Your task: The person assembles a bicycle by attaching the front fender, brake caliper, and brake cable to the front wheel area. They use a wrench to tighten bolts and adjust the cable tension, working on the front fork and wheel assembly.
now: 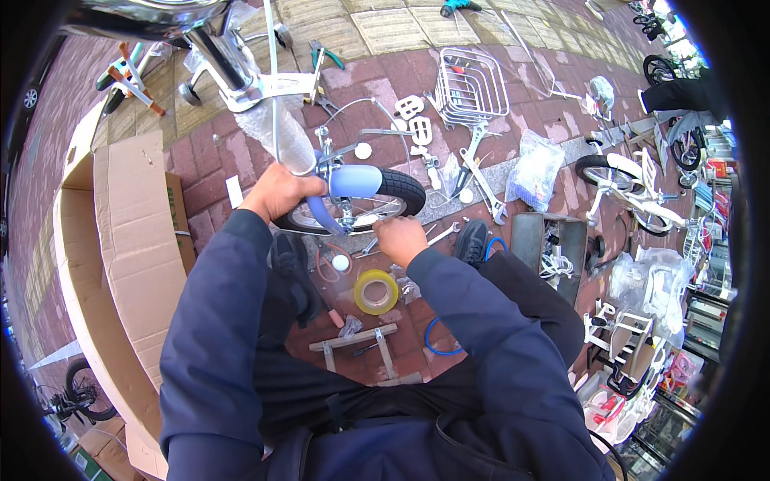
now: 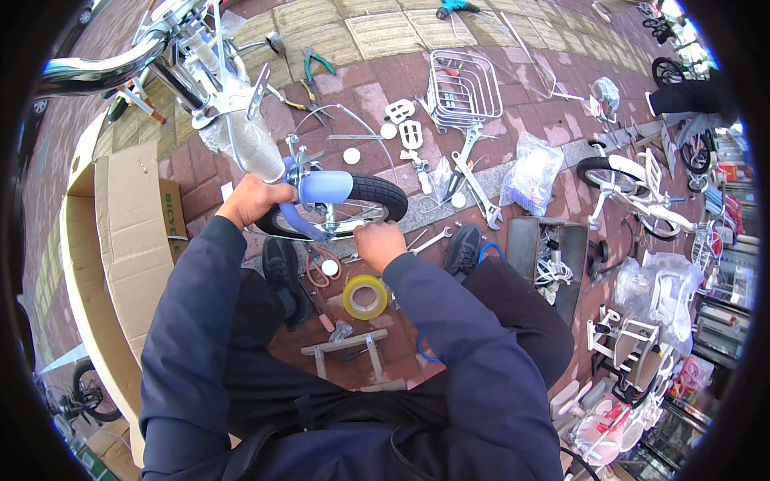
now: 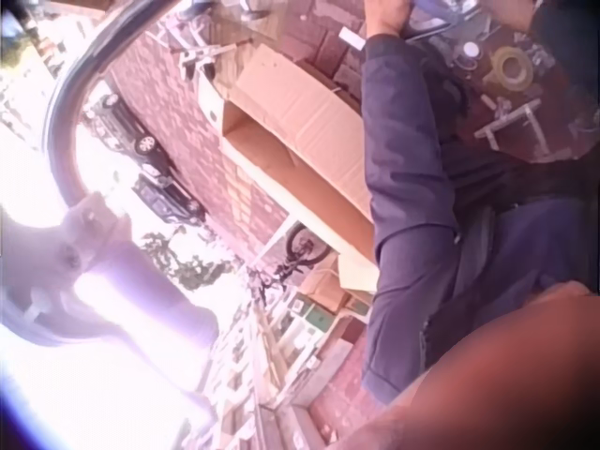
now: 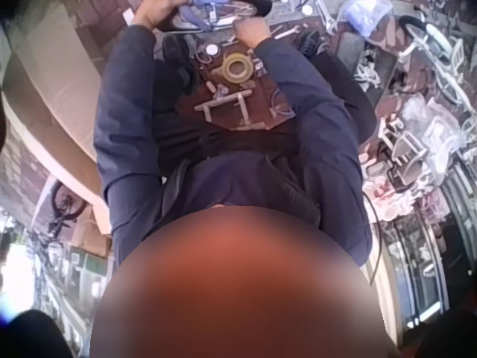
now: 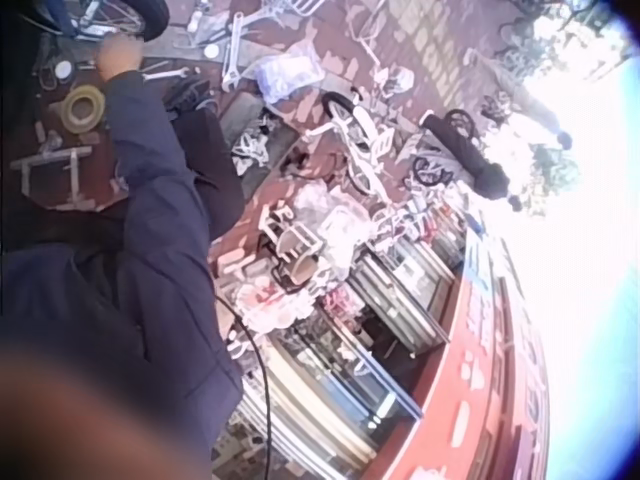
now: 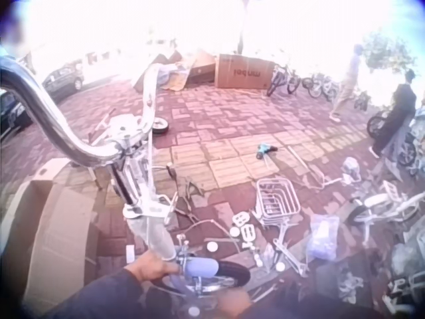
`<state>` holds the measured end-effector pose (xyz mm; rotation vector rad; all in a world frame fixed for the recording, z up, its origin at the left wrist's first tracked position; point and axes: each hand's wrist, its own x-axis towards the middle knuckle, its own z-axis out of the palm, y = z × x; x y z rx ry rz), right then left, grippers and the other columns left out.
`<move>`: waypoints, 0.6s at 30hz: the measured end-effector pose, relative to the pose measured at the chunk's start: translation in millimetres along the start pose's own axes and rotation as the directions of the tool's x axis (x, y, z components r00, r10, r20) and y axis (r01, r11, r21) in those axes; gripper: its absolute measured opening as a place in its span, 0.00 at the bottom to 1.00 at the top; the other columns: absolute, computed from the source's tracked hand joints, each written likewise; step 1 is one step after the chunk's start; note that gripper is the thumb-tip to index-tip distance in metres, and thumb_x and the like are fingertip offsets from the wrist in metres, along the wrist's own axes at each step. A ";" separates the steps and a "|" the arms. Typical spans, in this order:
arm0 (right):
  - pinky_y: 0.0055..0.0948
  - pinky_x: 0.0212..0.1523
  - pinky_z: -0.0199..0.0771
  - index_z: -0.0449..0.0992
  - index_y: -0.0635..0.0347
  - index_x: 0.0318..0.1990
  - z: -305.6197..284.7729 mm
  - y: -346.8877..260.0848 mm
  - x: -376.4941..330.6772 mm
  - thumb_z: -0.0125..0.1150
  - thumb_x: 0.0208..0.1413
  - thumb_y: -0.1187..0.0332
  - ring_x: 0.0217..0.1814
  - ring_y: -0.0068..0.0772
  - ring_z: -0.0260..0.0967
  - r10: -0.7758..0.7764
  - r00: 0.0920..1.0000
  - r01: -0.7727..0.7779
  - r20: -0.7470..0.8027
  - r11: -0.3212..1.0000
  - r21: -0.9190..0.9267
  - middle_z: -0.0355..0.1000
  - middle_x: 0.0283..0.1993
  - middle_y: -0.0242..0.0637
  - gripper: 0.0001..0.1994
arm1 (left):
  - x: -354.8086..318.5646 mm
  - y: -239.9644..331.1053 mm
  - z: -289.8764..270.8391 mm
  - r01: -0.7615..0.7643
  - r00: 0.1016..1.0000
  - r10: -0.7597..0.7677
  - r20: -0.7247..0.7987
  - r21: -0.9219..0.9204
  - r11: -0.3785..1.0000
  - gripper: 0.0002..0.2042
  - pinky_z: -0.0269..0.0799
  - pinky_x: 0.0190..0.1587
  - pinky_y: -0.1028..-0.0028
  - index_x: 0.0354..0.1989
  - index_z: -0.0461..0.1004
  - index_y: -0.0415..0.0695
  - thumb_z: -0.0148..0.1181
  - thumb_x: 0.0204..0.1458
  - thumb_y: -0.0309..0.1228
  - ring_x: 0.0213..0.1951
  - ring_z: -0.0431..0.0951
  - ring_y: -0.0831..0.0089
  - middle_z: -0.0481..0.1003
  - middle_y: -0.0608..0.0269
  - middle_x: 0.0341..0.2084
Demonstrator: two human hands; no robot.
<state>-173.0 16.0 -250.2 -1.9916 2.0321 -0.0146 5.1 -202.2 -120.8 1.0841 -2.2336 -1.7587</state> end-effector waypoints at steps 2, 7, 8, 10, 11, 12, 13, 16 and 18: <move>0.50 0.34 0.77 0.75 0.58 0.33 31.5 -10.6 -10.9 0.54 0.56 0.66 0.33 0.47 0.79 0.185 0.979 -0.195 0.084 0.971 0.137 0.79 0.31 0.46 0.07 | -0.3 0.8 0.9 -0.013 1.000 0.013 -0.001 0.039 0.999 0.17 0.72 0.40 0.67 0.37 0.78 0.37 0.66 0.42 0.37 0.33 0.77 0.65 0.78 0.58 0.28; 0.46 0.42 0.76 0.79 0.69 0.35 67.1 -130.9 16.5 0.51 0.66 0.66 0.34 0.47 0.78 0.521 0.758 -0.468 0.393 0.015 0.883 0.78 0.31 0.49 0.15 | -1.5 -0.3 2.6 -0.027 0.998 0.031 -0.045 0.080 0.996 0.18 0.71 0.42 0.66 0.37 0.78 0.38 0.66 0.42 0.39 0.35 0.77 0.62 0.78 0.56 0.28; 0.44 0.45 0.76 0.76 0.69 0.38 61.2 -149.4 28.7 0.51 0.67 0.68 0.38 0.41 0.78 0.449 0.764 -0.373 0.463 -0.278 0.885 0.77 0.32 0.43 0.12 | -1.7 -0.8 1.7 -0.039 0.999 0.043 -0.029 0.132 0.991 0.18 0.72 0.43 0.66 0.38 0.78 0.38 0.66 0.42 0.39 0.35 0.77 0.62 0.79 0.56 0.29; 0.47 0.47 0.78 0.68 0.65 0.40 39.1 -159.4 42.6 0.50 0.66 0.72 0.43 0.42 0.74 0.091 0.769 -0.150 0.633 -0.937 0.317 0.71 0.34 0.44 0.05 | -0.7 -1.4 -1.3 -0.096 0.995 0.089 0.042 0.226 0.969 0.19 0.72 0.43 0.66 0.38 0.78 0.38 0.66 0.42 0.39 0.35 0.78 0.62 0.79 0.56 0.29; 0.45 0.46 0.78 0.68 0.65 0.39 24.8 -147.7 41.9 0.51 0.65 0.73 0.40 0.40 0.74 0.066 0.750 -0.164 0.658 -0.946 0.281 0.70 0.32 0.42 0.04 | -0.5 -1.6 -1.3 -0.078 0.997 0.076 0.017 0.179 0.981 0.18 0.72 0.43 0.67 0.38 0.78 0.38 0.66 0.43 0.39 0.35 0.77 0.63 0.79 0.56 0.30; 0.43 0.44 0.78 0.68 0.65 0.38 9.6 -126.1 36.7 0.52 0.64 0.73 0.38 0.38 0.73 0.026 0.807 -0.150 0.591 -0.957 0.247 0.69 0.30 0.40 0.04 | -0.1 -1.6 -1.1 -0.059 0.998 0.058 0.011 0.149 0.987 0.18 0.72 0.43 0.67 0.38 0.78 0.38 0.66 0.43 0.39 0.35 0.77 0.64 0.79 0.57 0.29; 0.41 0.40 0.78 0.69 0.65 0.37 -5.9 -101.1 30.2 0.53 0.63 0.73 0.34 0.37 0.72 -0.039 0.696 -0.359 0.717 -0.884 0.299 0.69 0.29 0.39 0.04 | -0.7 -1.5 -0.4 -0.043 0.999 0.044 -0.009 0.127 0.991 0.17 0.72 0.42 0.67 0.38 0.78 0.38 0.66 0.44 0.38 0.34 0.77 0.64 0.79 0.57 0.29; 0.42 0.30 0.80 0.71 0.67 0.31 -46.4 -34.2 10.4 0.51 0.59 0.76 0.26 0.38 0.70 -0.099 0.529 -0.808 0.843 -0.364 0.464 0.69 0.27 0.43 0.05 | -1.0 -0.5 1.8 -0.029 0.999 0.031 -0.028 0.064 0.998 0.17 0.72 0.41 0.67 0.37 0.78 0.38 0.65 0.44 0.38 0.33 0.77 0.66 0.79 0.57 0.29; 0.40 0.28 0.80 0.74 0.69 0.28 -62.0 -7.5 7.9 0.51 0.61 0.72 0.26 0.40 0.73 0.058 0.579 -0.807 0.813 0.183 0.561 0.70 0.25 0.46 0.12 | -0.4 0.4 2.1 -0.023 1.000 0.024 -0.019 0.049 0.999 0.17 0.72 0.41 0.67 0.37 0.78 0.37 0.66 0.44 0.37 0.33 0.77 0.66 0.78 0.57 0.28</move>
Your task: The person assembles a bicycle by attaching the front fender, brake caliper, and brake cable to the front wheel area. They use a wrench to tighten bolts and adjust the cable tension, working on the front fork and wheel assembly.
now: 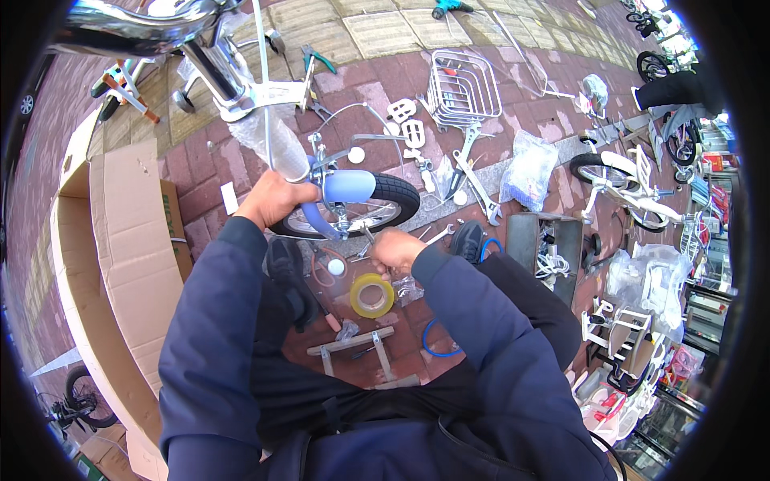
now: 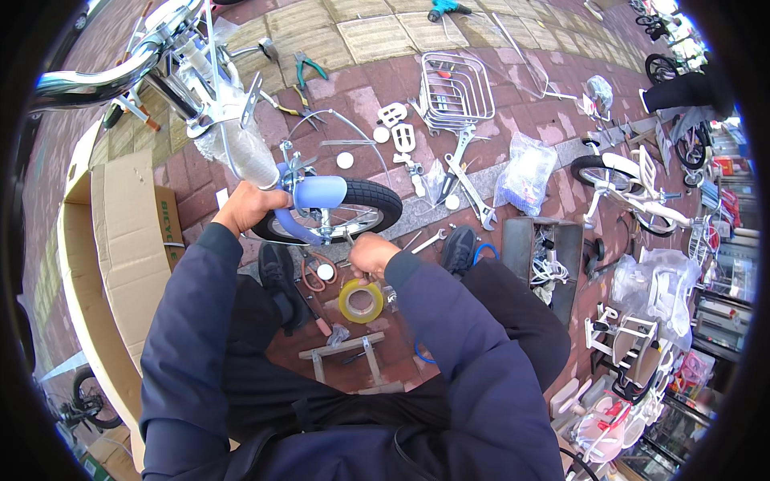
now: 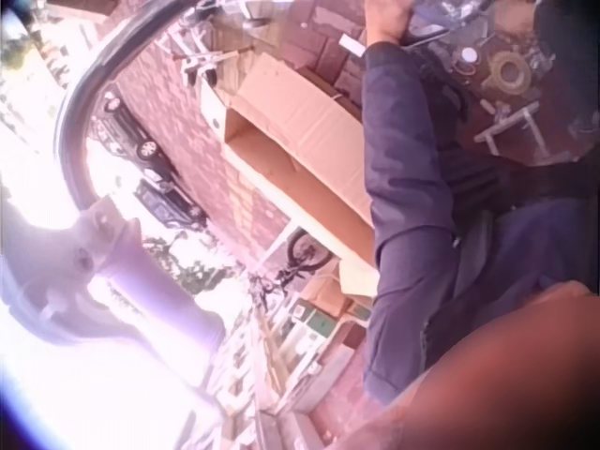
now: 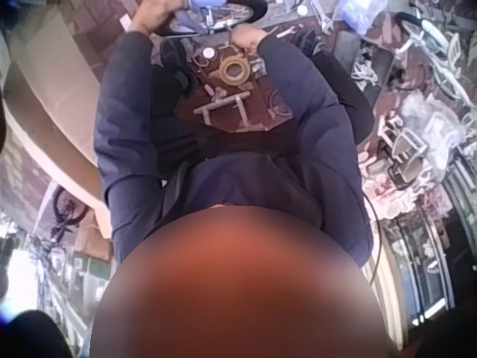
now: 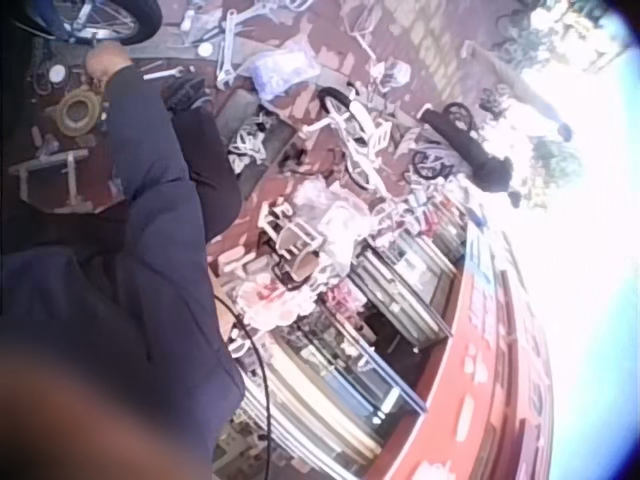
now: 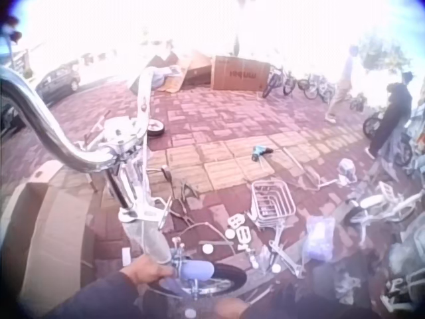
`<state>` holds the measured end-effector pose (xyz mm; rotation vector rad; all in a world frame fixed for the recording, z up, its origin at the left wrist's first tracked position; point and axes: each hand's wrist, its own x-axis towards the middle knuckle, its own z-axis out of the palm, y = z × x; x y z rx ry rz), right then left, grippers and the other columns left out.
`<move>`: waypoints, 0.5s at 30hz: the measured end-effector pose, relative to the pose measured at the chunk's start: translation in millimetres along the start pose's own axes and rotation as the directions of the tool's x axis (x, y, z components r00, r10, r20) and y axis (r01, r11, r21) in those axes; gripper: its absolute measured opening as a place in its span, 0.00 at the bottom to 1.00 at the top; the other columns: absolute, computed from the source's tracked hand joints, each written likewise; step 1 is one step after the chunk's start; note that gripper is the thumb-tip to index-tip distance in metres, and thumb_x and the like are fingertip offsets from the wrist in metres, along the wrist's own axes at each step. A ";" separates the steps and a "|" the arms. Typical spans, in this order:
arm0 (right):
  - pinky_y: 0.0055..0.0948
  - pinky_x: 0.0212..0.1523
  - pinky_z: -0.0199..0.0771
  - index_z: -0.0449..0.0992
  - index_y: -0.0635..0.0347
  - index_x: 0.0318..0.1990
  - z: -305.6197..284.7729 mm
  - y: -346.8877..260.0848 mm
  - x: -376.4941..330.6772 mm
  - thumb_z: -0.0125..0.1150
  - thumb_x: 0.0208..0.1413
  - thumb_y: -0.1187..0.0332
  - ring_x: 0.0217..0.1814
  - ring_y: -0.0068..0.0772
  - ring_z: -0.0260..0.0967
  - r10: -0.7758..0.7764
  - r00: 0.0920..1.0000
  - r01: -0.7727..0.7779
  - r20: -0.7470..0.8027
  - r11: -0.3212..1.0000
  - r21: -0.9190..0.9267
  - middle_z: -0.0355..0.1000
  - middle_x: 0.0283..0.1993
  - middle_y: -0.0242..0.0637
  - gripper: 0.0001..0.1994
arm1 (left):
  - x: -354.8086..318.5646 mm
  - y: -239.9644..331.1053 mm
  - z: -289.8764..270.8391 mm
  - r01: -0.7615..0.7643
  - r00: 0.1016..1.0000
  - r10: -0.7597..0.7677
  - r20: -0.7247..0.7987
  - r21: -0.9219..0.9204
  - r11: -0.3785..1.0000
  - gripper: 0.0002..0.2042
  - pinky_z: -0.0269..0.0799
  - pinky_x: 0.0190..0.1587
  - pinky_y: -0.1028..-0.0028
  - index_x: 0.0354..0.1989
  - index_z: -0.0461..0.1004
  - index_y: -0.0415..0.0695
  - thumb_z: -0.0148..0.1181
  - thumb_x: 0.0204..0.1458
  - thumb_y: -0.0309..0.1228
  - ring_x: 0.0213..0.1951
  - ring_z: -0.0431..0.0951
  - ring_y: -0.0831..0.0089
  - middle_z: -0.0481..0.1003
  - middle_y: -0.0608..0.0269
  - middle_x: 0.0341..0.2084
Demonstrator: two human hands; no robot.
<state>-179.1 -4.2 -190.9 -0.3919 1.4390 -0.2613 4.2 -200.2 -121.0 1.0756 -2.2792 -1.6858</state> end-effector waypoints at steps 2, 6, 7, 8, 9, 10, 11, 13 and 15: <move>0.44 0.33 0.80 0.76 0.70 0.29 -18.6 -2.8 -4.6 0.51 0.65 0.63 0.33 0.46 0.78 -0.119 0.991 0.067 -0.058 0.829 -0.556 0.75 0.29 0.51 0.17 | -0.2 0.6 -0.9 0.018 1.000 -0.019 0.022 0.021 1.000 0.16 0.72 0.40 0.67 0.37 0.78 0.37 0.66 0.44 0.37 0.33 0.76 0.67 0.78 0.58 0.28; 0.52 0.42 0.77 0.82 0.62 0.35 -7.3 9.1 -6.7 0.54 0.63 0.54 0.39 0.56 0.78 -0.517 0.854 0.153 -0.056 0.353 -0.923 0.79 0.35 0.51 0.19 | 0.3 1.9 -0.7 0.039 0.999 -0.038 0.027 -0.021 0.999 0.17 0.70 0.41 0.67 0.35 0.77 0.36 0.65 0.42 0.37 0.33 0.73 0.67 0.75 0.59 0.28; 0.51 0.39 0.77 0.82 0.60 0.34 -3.9 10.8 -5.4 0.57 0.59 0.58 0.39 0.53 0.79 -0.594 0.804 0.181 -0.022 0.281 -0.942 0.79 0.33 0.48 0.14 | 0.3 2.4 0.1 0.032 0.999 -0.032 0.022 -0.036 0.999 0.17 0.70 0.41 0.67 0.35 0.77 0.36 0.65 0.42 0.37 0.33 0.73 0.68 0.75 0.60 0.28; 0.50 0.38 0.77 0.82 0.59 0.34 -1.4 10.8 -3.7 0.57 0.57 0.60 0.39 0.51 0.79 -0.648 0.761 0.170 -0.037 0.255 -0.952 0.79 0.32 0.47 0.13 | 0.1 3.0 0.8 0.031 0.999 -0.031 0.018 -0.045 0.998 0.17 0.70 0.41 0.67 0.35 0.77 0.36 0.65 0.41 0.37 0.33 0.73 0.68 0.75 0.60 0.28; 0.50 0.38 0.77 0.83 0.58 0.34 1.4 9.2 -1.9 0.58 0.55 0.62 0.39 0.50 0.80 -0.670 0.740 0.142 -0.060 0.244 -0.959 0.79 0.32 0.45 0.11 | -0.4 3.7 1.3 0.027 1.000 -0.027 0.009 -0.041 0.999 0.17 0.70 0.41 0.67 0.35 0.77 0.36 0.65 0.41 0.37 0.33 0.73 0.68 0.75 0.60 0.28; 0.49 0.37 0.77 0.83 0.57 0.33 4.0 6.1 0.2 0.58 0.53 0.63 0.38 0.48 0.80 -0.708 0.700 0.119 -0.090 0.240 -0.964 0.79 0.31 0.44 0.10 | -0.6 4.6 1.9 0.028 1.000 -0.027 0.003 -0.032 0.999 0.17 0.70 0.41 0.68 0.35 0.77 0.36 0.65 0.41 0.37 0.33 0.73 0.68 0.75 0.60 0.28; 0.48 0.36 0.77 0.83 0.56 0.33 6.4 2.2 2.1 0.58 0.52 0.64 0.38 0.47 0.80 -0.713 0.699 0.108 -0.058 0.185 -0.977 0.79 0.30 0.42 0.09 | -1.0 5.3 1.9 0.027 1.000 -0.027 -0.003 -0.023 0.999 0.17 0.70 0.41 0.68 0.35 0.77 0.36 0.65 0.41 0.37 0.33 0.73 0.68 0.75 0.60 0.28; 0.45 0.34 0.77 0.83 0.54 0.33 10.0 -5.0 6.5 0.59 0.50 0.66 0.36 0.43 0.80 -0.743 0.669 0.069 -0.023 0.093 -0.993 0.79 0.29 0.40 0.08 | -1.4 6.4 1.3 0.031 0.999 -0.031 -0.004 -0.012 0.999 0.16 0.70 0.41 0.68 0.35 0.77 0.36 0.65 0.42 0.37 0.33 0.73 0.68 0.75 0.60 0.28; 0.42 0.33 0.77 0.83 0.54 0.31 11.7 -5.8 12.3 0.59 0.49 0.66 0.34 0.43 0.80 -0.778 0.628 0.048 0.035 -0.007 -0.999 0.79 0.30 0.40 0.08 | -1.5 6.5 0.5 0.035 0.999 -0.035 -0.003 -0.008 0.999 0.17 0.71 0.41 0.68 0.36 0.77 0.37 0.66 0.42 0.37 0.34 0.74 0.68 0.76 0.59 0.29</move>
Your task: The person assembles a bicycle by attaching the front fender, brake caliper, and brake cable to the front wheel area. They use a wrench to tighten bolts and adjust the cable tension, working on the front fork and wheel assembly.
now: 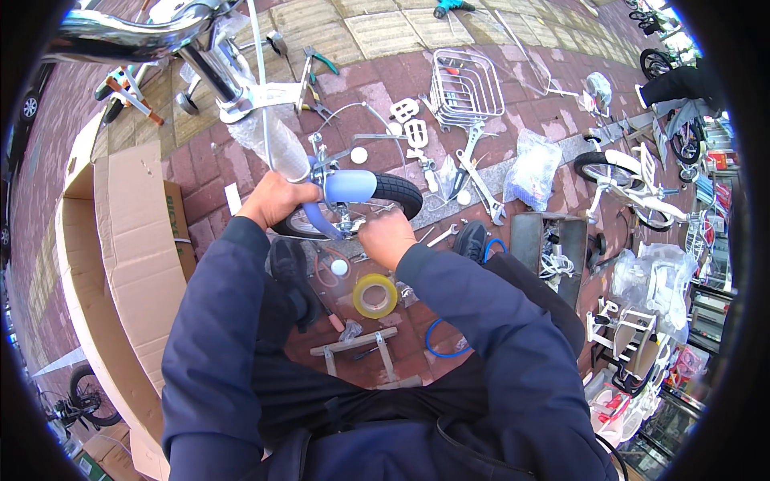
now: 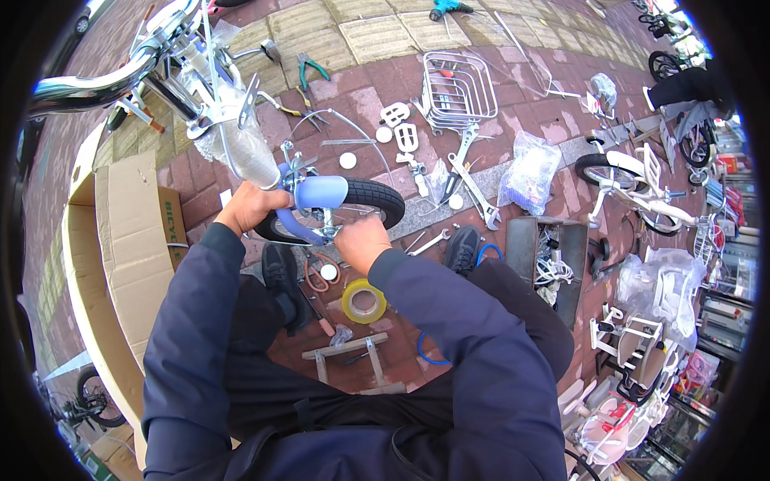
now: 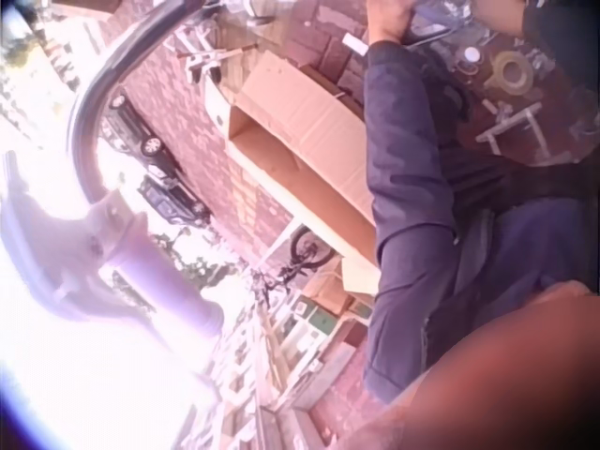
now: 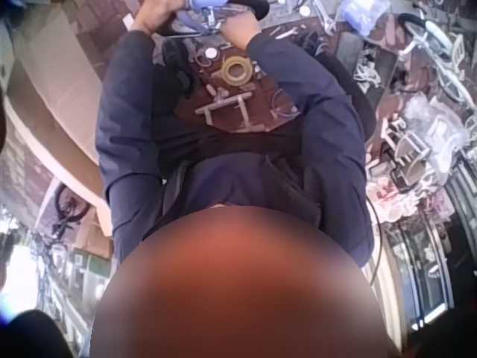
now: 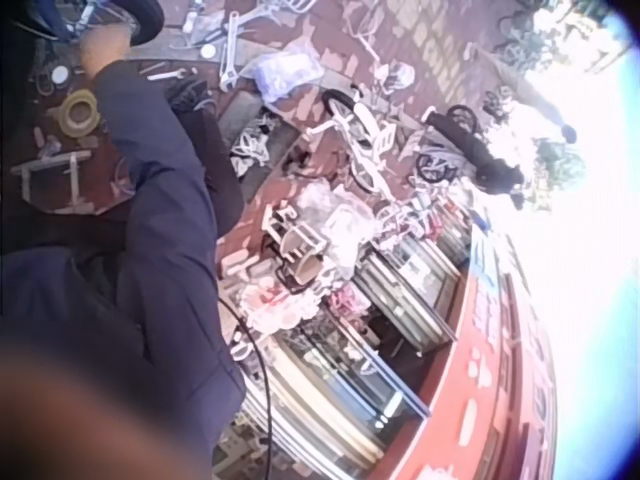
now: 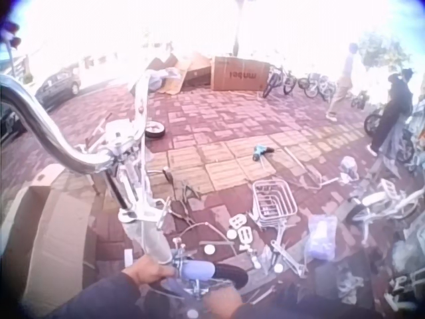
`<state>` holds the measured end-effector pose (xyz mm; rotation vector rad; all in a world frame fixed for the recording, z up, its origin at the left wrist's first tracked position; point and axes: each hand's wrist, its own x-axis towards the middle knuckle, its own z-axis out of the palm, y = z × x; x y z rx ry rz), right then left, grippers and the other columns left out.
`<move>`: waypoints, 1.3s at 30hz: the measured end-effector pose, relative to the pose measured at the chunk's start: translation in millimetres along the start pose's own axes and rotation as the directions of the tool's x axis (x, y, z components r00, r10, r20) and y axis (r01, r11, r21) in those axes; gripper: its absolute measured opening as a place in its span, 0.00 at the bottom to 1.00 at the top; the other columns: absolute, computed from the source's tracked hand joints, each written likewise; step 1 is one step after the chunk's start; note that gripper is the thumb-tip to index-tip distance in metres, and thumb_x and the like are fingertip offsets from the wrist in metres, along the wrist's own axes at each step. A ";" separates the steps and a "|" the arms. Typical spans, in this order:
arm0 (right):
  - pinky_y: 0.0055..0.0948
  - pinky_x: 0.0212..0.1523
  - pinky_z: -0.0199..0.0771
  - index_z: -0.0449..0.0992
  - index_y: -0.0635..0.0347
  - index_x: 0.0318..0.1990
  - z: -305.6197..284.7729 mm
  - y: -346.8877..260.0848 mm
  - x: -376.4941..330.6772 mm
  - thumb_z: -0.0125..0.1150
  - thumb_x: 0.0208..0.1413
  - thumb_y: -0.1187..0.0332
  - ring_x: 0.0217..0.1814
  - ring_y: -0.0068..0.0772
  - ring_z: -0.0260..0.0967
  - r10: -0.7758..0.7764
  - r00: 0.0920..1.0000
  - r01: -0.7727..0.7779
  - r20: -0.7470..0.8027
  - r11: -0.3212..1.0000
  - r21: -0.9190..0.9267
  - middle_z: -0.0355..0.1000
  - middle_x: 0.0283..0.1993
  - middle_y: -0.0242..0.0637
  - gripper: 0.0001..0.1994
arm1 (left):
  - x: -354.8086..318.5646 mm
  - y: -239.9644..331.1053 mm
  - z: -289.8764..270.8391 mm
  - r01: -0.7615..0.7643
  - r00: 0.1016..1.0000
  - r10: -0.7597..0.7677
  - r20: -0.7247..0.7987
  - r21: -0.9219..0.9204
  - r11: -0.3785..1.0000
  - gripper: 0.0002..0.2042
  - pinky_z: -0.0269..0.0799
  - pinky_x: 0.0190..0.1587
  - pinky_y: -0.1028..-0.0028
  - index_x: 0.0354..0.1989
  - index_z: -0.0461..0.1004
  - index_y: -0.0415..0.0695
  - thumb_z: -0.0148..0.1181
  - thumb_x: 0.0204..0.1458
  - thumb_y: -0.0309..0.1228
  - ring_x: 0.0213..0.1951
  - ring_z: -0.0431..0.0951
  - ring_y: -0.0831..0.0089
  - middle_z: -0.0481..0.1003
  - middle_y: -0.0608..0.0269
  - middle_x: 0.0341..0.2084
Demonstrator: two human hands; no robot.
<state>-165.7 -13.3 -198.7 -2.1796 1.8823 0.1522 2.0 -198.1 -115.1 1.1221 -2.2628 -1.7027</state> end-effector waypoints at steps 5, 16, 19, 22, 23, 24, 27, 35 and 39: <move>0.46 0.35 0.75 0.80 0.59 0.35 48.8 0.2 -13.1 0.58 0.53 0.64 0.35 0.47 0.79 0.126 0.988 -0.116 -0.093 0.988 0.103 0.78 0.32 0.44 0.09 | 0.8 -3.7 -0.4 0.002 1.000 -0.001 -0.007 0.030 1.000 0.18 0.72 0.43 0.67 0.39 0.78 0.38 0.67 0.43 0.38 0.35 0.77 0.66 0.79 0.57 0.30; 0.32 0.35 0.73 0.73 0.63 0.34 137.3 -124.6 19.8 0.50 0.68 0.65 0.28 0.30 0.75 0.290 0.860 -0.150 0.419 -0.641 0.753 0.74 0.24 0.37 0.12 | 0.9 -5.7 -6.3 -0.068 0.996 0.062 0.059 0.119 0.991 0.18 0.72 0.44 0.67 0.39 0.79 0.38 0.65 0.43 0.38 0.35 0.77 0.66 0.79 0.56 0.30; 0.34 0.39 0.75 0.73 0.67 0.41 134.6 -108.6 -12.1 0.51 0.67 0.61 0.32 0.38 0.77 0.130 0.907 -0.262 0.400 -0.568 0.780 0.76 0.32 0.44 0.15 | 0.8 -4.2 -3.4 -0.010 1.000 0.009 0.030 0.024 1.000 0.17 0.71 0.43 0.68 0.38 0.79 0.38 0.65 0.43 0.37 0.35 0.77 0.68 0.79 0.57 0.30; 0.41 0.36 0.76 0.73 0.65 0.42 119.8 -82.8 -35.5 0.47 0.68 0.62 0.32 0.45 0.78 0.142 0.990 -0.108 0.028 0.601 0.792 0.77 0.29 0.47 0.14 | 2.1 -3.9 -1.5 -0.036 0.999 0.036 0.019 -0.020 0.999 0.16 0.71 0.41 0.68 0.37 0.78 0.37 0.66 0.42 0.35 0.34 0.75 0.69 0.77 0.60 0.29; 0.42 0.34 0.75 0.73 0.65 0.43 110.8 -78.2 -41.0 0.47 0.69 0.62 0.32 0.46 0.79 0.064 0.994 -0.006 -0.091 0.846 0.533 0.77 0.28 0.48 0.14 | 1.8 -4.4 -0.7 -0.050 0.999 0.050 0.017 -0.026 0.998 0.16 0.71 0.41 0.68 0.37 0.78 0.37 0.66 0.42 0.35 0.33 0.75 0.69 0.77 0.60 0.28; 0.44 0.34 0.76 0.74 0.64 0.41 99.1 -71.4 -45.2 0.48 0.67 0.62 0.33 0.47 0.79 0.101 0.993 -0.055 -0.062 0.855 0.516 0.78 0.30 0.48 0.14 | 1.6 -5.1 -0.6 -0.001 1.000 0.002 0.023 -0.045 0.999 0.16 0.72 0.40 0.68 0.37 0.78 0.37 0.66 0.42 0.35 0.32 0.74 0.69 0.76 0.61 0.27; 0.48 0.34 0.77 0.79 0.61 0.37 53.1 -33.5 -28.6 0.52 0.63 0.62 0.35 0.49 0.79 0.201 0.964 -0.252 0.173 0.897 0.363 0.80 0.34 0.48 0.13 | 2.6 -7.0 0.7 -0.028 0.999 0.029 0.023 -0.050 0.998 0.15 0.69 0.40 0.68 0.34 0.76 0.38 0.65 0.43 0.37 0.33 0.71 0.69 0.73 0.62 0.26; 0.39 0.31 0.79 0.86 0.52 0.34 -24.9 -37.3 22.1 0.57 0.55 0.68 0.37 0.38 0.82 0.179 0.951 -0.179 0.253 0.984 -0.024 0.83 0.35 0.36 0.10 | 2.2 -5.9 2.0 -0.010 1.000 0.012 0.028 -0.055 0.998 0.15 0.69 0.39 0.69 0.33 0.75 0.38 0.65 0.43 0.36 0.32 0.70 0.71 0.72 0.64 0.26; 0.42 0.31 0.79 0.86 0.50 0.37 -31.9 -49.6 39.3 0.57 0.55 0.68 0.41 0.36 0.83 0.241 0.904 -0.206 0.353 0.969 -0.135 0.83 0.38 0.33 0.10 | 0.6 -1.7 2.7 -0.025 1.000 0.026 0.011 -0.087 0.996 0.15 0.69 0.40 0.69 0.34 0.76 0.38 0.65 0.42 0.36 0.33 0.71 0.71 0.74 0.64 0.27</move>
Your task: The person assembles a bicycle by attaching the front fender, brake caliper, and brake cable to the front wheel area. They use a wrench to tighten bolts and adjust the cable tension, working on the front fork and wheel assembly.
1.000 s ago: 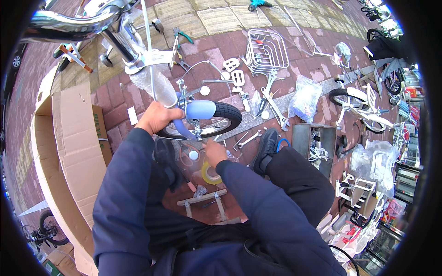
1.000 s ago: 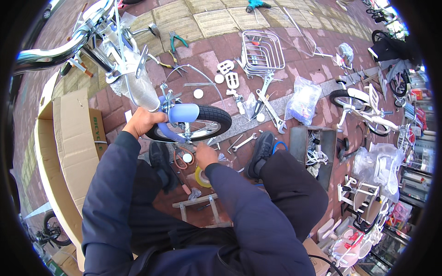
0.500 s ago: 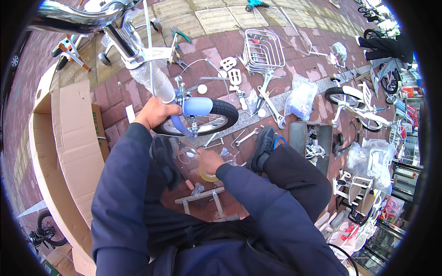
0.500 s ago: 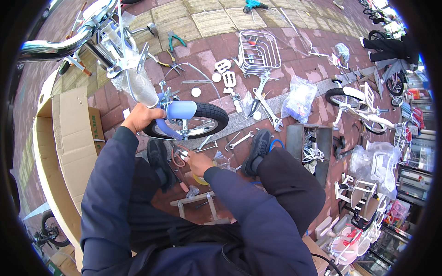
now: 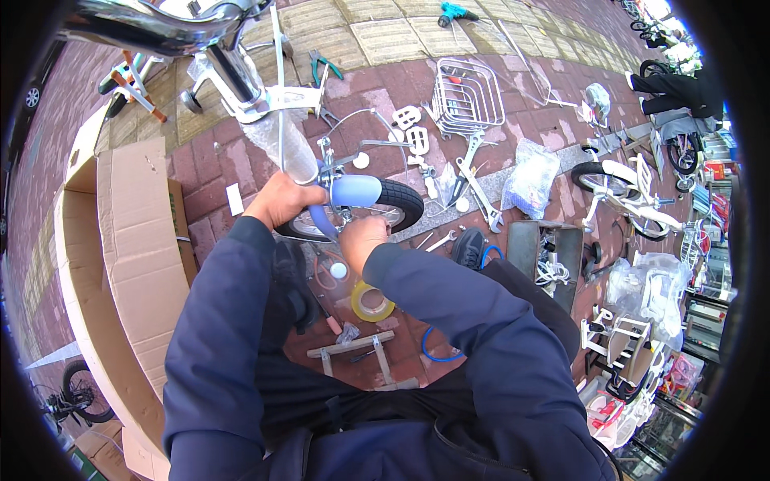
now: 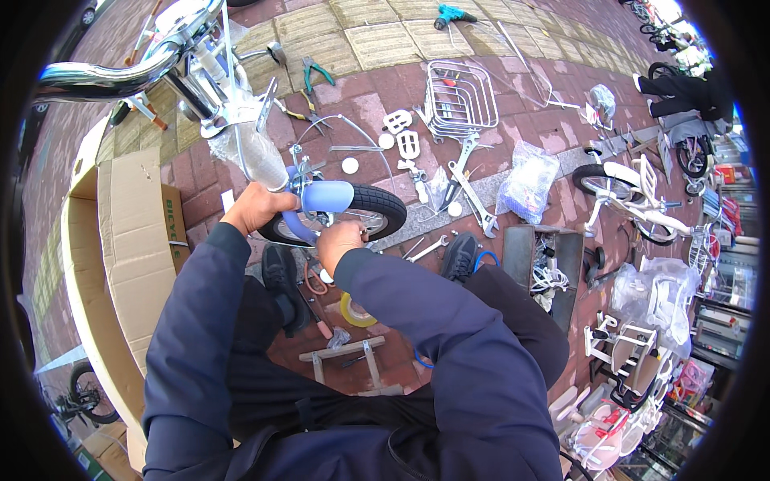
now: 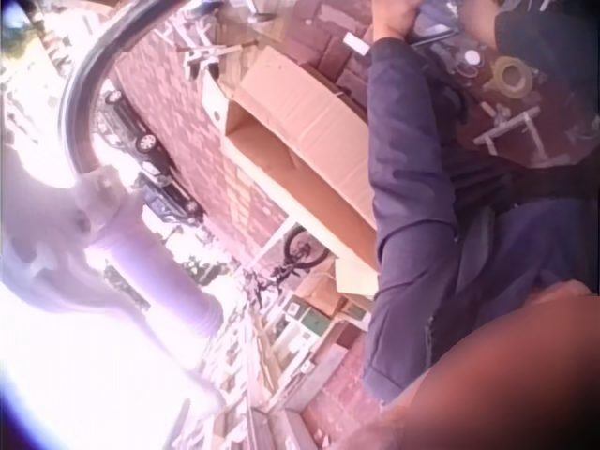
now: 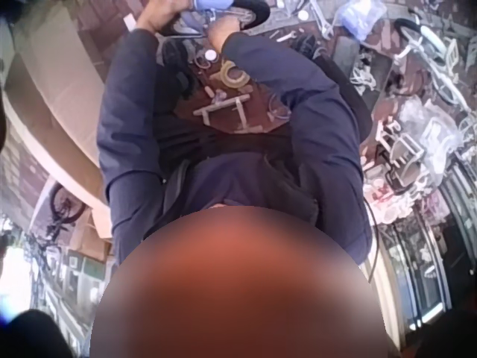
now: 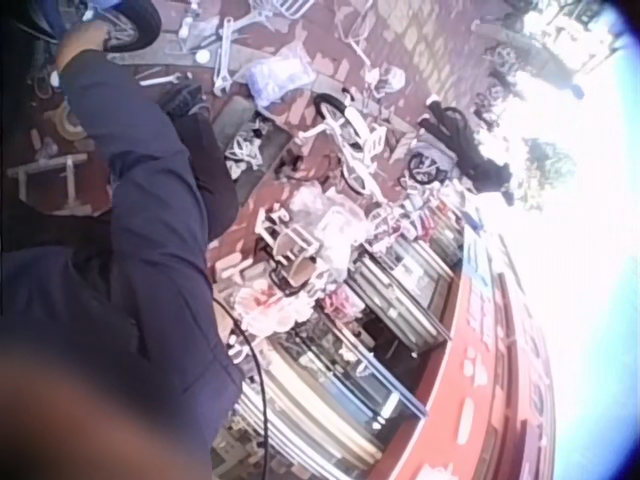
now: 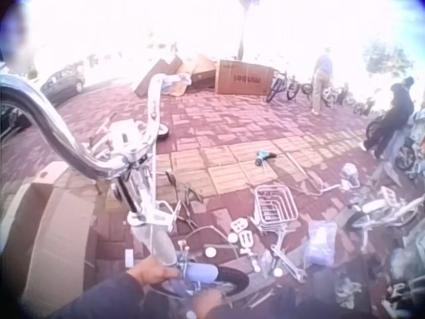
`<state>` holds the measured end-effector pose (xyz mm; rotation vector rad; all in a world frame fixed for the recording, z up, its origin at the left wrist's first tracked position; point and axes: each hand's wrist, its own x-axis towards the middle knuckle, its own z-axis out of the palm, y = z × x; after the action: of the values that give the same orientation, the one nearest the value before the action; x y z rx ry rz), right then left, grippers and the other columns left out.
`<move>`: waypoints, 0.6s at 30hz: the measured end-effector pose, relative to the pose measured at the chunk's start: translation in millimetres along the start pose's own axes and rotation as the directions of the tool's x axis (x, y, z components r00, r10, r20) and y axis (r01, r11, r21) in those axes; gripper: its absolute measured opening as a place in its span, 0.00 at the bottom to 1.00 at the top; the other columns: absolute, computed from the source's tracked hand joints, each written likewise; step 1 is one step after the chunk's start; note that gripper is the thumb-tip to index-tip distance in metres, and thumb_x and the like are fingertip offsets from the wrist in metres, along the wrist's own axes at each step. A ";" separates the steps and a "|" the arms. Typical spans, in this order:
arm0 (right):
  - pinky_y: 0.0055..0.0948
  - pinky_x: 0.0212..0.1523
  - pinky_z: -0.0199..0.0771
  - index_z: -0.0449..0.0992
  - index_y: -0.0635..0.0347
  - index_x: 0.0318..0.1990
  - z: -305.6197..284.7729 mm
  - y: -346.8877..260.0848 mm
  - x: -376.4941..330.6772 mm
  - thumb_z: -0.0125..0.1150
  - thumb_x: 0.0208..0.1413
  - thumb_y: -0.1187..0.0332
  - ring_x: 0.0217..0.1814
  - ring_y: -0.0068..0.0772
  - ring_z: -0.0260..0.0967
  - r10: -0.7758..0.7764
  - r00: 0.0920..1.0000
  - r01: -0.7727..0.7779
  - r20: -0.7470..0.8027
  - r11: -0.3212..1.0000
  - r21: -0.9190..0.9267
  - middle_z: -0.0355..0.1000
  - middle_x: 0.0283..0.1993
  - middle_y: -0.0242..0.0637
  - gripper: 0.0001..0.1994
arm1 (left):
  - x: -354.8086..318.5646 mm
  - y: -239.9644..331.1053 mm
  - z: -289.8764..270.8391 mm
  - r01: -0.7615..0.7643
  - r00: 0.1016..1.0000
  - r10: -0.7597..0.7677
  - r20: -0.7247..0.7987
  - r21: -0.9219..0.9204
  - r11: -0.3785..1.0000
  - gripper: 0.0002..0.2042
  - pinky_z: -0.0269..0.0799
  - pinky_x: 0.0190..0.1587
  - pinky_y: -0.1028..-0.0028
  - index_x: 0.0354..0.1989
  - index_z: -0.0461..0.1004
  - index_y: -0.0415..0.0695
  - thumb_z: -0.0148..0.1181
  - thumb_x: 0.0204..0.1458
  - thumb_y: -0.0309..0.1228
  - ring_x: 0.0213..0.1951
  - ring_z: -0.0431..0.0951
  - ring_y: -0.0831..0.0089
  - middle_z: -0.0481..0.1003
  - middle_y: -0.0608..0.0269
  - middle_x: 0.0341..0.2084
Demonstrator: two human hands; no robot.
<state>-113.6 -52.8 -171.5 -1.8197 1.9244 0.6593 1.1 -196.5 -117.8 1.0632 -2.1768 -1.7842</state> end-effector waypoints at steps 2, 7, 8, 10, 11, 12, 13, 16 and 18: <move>0.42 0.32 0.79 0.86 0.52 0.38 9.6 8.7 -0.8 0.57 0.56 0.65 0.41 0.38 0.82 -0.034 0.999 0.035 -0.009 0.996 0.087 0.83 0.37 0.36 0.11 | -1.2 0.4 -0.5 0.012 1.000 -0.012 0.004 0.015 1.000 0.15 0.70 0.41 0.69 0.35 0.77 0.38 0.65 0.42 0.36 0.34 0.72 0.71 0.75 0.63 0.28; 0.48 0.36 0.77 0.80 0.56 0.37 86.0 39.7 -15.3 0.54 0.61 0.59 0.37 0.48 0.80 -0.008 0.994 0.052 -0.113 0.919 0.391 0.81 0.35 0.43 0.12 | -3.1 -5.2 -0.6 0.017 1.000 -0.016 -0.018 0.065 0.998 0.18 0.72 0.42 0.66 0.39 0.77 0.38 0.67 0.41 0.35 0.35 0.76 0.66 0.78 0.57 0.30; 0.50 0.36 0.76 0.78 0.57 0.37 102.7 41.9 -15.1 0.53 0.63 0.56 0.37 0.52 0.79 0.021 0.986 0.061 -0.167 0.880 0.471 0.80 0.35 0.46 0.14 | -0.5 -5.9 -1.1 0.000 1.000 0.002 -0.020 0.085 0.996 0.18 0.72 0.43 0.66 0.39 0.77 0.38 0.67 0.41 0.35 0.36 0.76 0.65 0.78 0.57 0.30; 0.53 0.38 0.75 0.75 0.58 0.38 130.2 31.4 -3.7 0.51 0.64 0.53 0.37 0.57 0.77 0.050 0.978 0.082 -0.204 0.802 0.592 0.79 0.35 0.49 0.17 | -2.2 -6.9 1.1 -0.011 1.000 0.011 -0.002 0.075 0.997 0.18 0.71 0.43 0.65 0.39 0.77 0.39 0.66 0.41 0.37 0.36 0.76 0.63 0.78 0.56 0.30; 0.54 0.39 0.74 0.73 0.58 0.38 139.6 27.4 0.6 0.50 0.65 0.51 0.37 0.59 0.76 0.063 0.980 0.078 -0.190 0.756 0.651 0.78 0.35 0.51 0.18 | -3.1 -6.4 1.2 0.011 1.000 -0.012 0.011 0.083 0.996 0.18 0.71 0.43 0.65 0.39 0.77 0.39 0.66 0.42 0.37 0.36 0.76 0.63 0.78 0.55 0.30; 0.54 0.40 0.74 0.74 0.58 0.39 144.6 27.2 5.5 0.50 0.65 0.51 0.38 0.60 0.76 0.056 0.976 0.098 -0.210 0.749 0.655 0.78 0.35 0.51 0.18 | -2.4 -4.9 -1.6 -0.017 1.000 0.017 0.007 0.090 0.996 0.18 0.71 0.44 0.65 0.39 0.77 0.39 0.66 0.42 0.38 0.36 0.76 0.62 0.77 0.55 0.30; 0.54 0.41 0.74 0.74 0.58 0.39 146.4 24.8 7.6 0.50 0.65 0.51 0.38 0.61 0.76 0.046 0.979 0.099 -0.198 0.741 0.664 0.78 0.36 0.52 0.18 | -2.9 -3.1 -1.9 0.019 1.000 -0.017 -0.017 0.114 0.993 0.18 0.70 0.47 0.66 0.39 0.79 0.39 0.66 0.42 0.38 0.39 0.76 0.64 0.77 0.56 0.33; 0.53 0.43 0.74 0.76 0.59 0.38 137.4 33.3 -4.2 0.52 0.64 0.50 0.41 0.60 0.76 -0.015 0.987 0.116 -0.158 0.753 0.647 0.78 0.36 0.53 0.20 | -2.2 -1.5 -6.0 0.018 0.999 -0.022 0.038 0.118 0.993 0.19 0.70 0.47 0.67 0.40 0.78 0.38 0.66 0.43 0.39 0.39 0.75 0.63 0.77 0.55 0.33; 0.52 0.42 0.75 0.76 0.58 0.36 122.4 50.1 -28.3 0.58 0.61 0.52 0.40 0.59 0.76 -0.005 0.949 0.205 -0.314 0.767 0.608 0.77 0.37 0.51 0.17 | -4.8 -5.8 -1.5 0.021 0.995 0.001 -0.099 0.223 0.975 0.23 0.70 0.49 0.62 0.44 0.78 0.39 0.66 0.42 0.42 0.43 0.77 0.55 0.78 0.50 0.37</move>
<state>-164.9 44.4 -250.2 -1.6062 1.8749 -0.3189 7.9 -195.2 -121.0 1.1816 -2.3570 -1.4807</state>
